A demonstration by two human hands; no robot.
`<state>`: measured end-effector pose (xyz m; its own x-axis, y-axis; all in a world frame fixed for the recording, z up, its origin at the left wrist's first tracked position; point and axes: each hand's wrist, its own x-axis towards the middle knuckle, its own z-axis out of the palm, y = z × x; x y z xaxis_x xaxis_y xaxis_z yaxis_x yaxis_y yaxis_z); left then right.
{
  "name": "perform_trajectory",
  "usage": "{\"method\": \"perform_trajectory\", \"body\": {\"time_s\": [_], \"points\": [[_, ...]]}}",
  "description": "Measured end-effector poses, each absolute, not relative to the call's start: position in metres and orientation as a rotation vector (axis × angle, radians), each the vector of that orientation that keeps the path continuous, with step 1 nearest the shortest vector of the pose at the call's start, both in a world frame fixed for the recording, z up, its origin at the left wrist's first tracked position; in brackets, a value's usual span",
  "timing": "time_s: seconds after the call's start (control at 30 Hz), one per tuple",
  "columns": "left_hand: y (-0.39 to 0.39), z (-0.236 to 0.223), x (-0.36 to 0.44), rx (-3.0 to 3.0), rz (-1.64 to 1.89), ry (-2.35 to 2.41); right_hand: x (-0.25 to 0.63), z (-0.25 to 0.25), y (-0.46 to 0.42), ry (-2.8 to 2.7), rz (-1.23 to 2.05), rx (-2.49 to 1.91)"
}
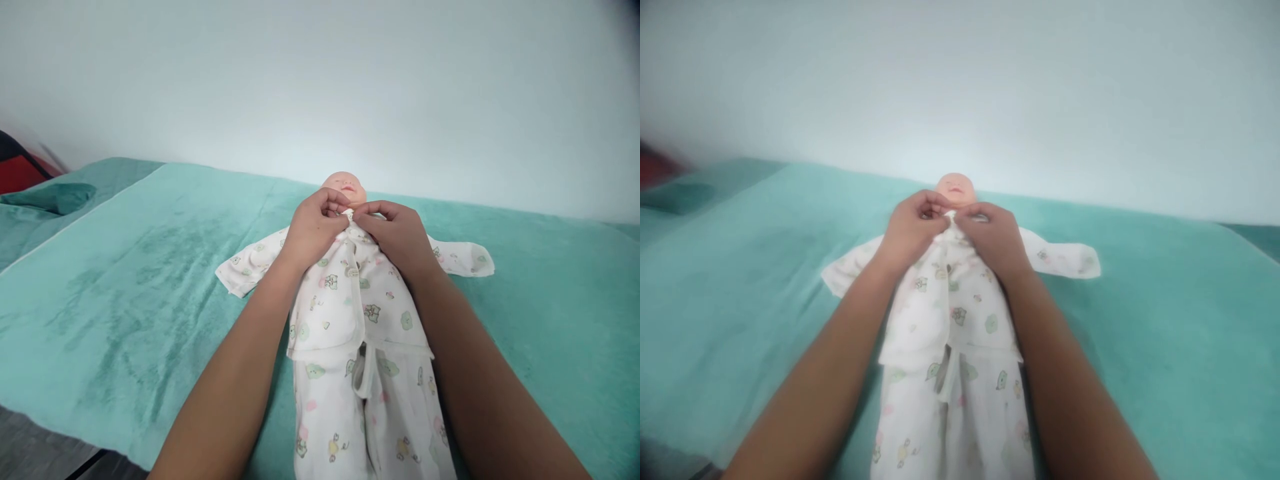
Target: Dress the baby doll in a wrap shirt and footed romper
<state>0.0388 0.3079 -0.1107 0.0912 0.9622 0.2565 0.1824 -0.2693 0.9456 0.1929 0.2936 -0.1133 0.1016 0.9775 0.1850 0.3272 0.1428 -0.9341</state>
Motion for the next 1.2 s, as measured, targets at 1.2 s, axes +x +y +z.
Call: {"method": "perform_trajectory", "body": {"time_s": [1.2], "points": [[0.3094,-0.1111,0.0353,1.51,1.214,1.258,0.1936,-0.1184,0.2965,-1.432,0.802,-1.304]]}}
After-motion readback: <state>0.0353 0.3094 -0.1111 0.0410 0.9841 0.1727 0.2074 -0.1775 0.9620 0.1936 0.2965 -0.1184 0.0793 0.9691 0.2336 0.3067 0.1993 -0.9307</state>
